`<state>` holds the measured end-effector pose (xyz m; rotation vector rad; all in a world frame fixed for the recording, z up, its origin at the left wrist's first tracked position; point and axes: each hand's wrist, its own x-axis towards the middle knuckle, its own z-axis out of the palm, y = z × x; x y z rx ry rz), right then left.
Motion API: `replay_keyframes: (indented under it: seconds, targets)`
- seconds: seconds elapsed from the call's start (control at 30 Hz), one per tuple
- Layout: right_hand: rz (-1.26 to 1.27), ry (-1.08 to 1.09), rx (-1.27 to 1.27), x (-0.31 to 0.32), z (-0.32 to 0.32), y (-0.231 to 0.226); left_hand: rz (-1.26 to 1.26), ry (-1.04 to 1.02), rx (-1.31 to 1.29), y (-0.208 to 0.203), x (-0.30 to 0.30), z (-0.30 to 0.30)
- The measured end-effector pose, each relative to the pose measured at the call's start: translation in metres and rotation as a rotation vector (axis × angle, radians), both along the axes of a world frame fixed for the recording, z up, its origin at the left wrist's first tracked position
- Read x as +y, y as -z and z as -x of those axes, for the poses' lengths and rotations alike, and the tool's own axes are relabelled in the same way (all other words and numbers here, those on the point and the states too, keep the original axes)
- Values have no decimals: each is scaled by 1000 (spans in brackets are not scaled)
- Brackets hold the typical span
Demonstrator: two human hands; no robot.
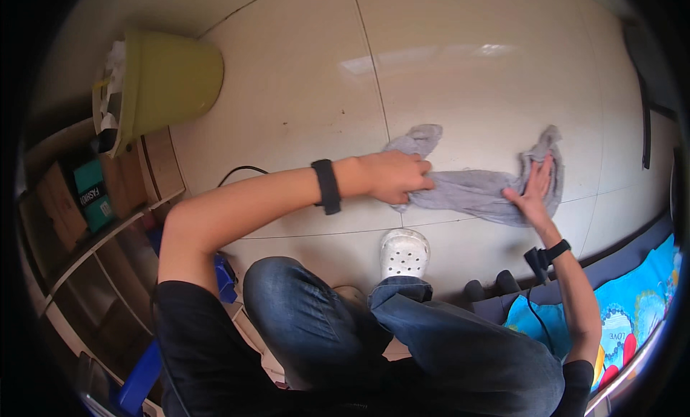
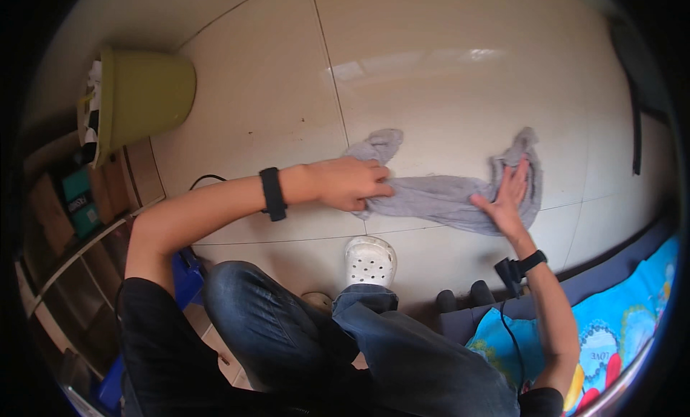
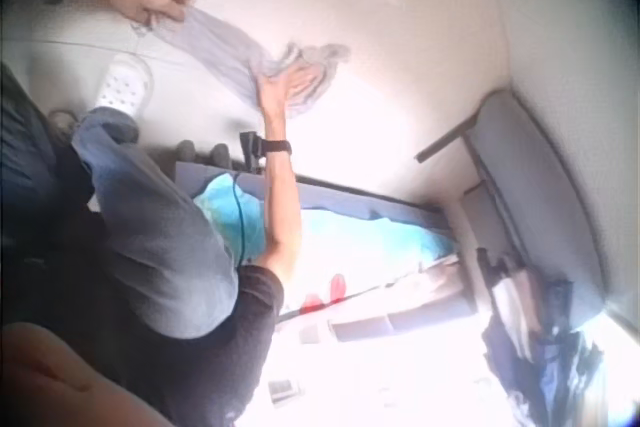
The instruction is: The person cleans the floor by hand using a cloth, then picks up a trash bin and continues wiping the floor surface, eventually picking up a scale.
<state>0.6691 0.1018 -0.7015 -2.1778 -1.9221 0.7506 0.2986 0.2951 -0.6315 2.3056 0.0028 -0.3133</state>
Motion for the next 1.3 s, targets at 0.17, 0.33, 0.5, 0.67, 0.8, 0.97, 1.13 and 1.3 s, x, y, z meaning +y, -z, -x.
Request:
replay_keyframes:
  seconds: [0.17,0.33,0.5,0.67,0.8,0.97,1.13,1.3]
  targets:
    - [148,-188,146,59,132,-49,-51,-85,94,-11,4,74]
    - [-24,-93,148,83,163,-32,28,-517,-26,0,-69,133]
    - [6,-151,296,81,140,-39,-265,-758,-19,19,-134,174]
    - [68,-288,-1,81,126,-59,-530,-1239,70,32,-162,177]
    - [-13,-199,-117,88,167,-41,-481,-1341,84,25,-159,160]
    - [-152,-209,-130,112,234,-27,-465,-1518,104,23,-136,169]
    - [-169,-165,-120,143,311,-26,-547,-1646,140,26,-124,208]
    - [-266,-23,-139,175,369,-16,-584,-1738,135,33,-107,236]
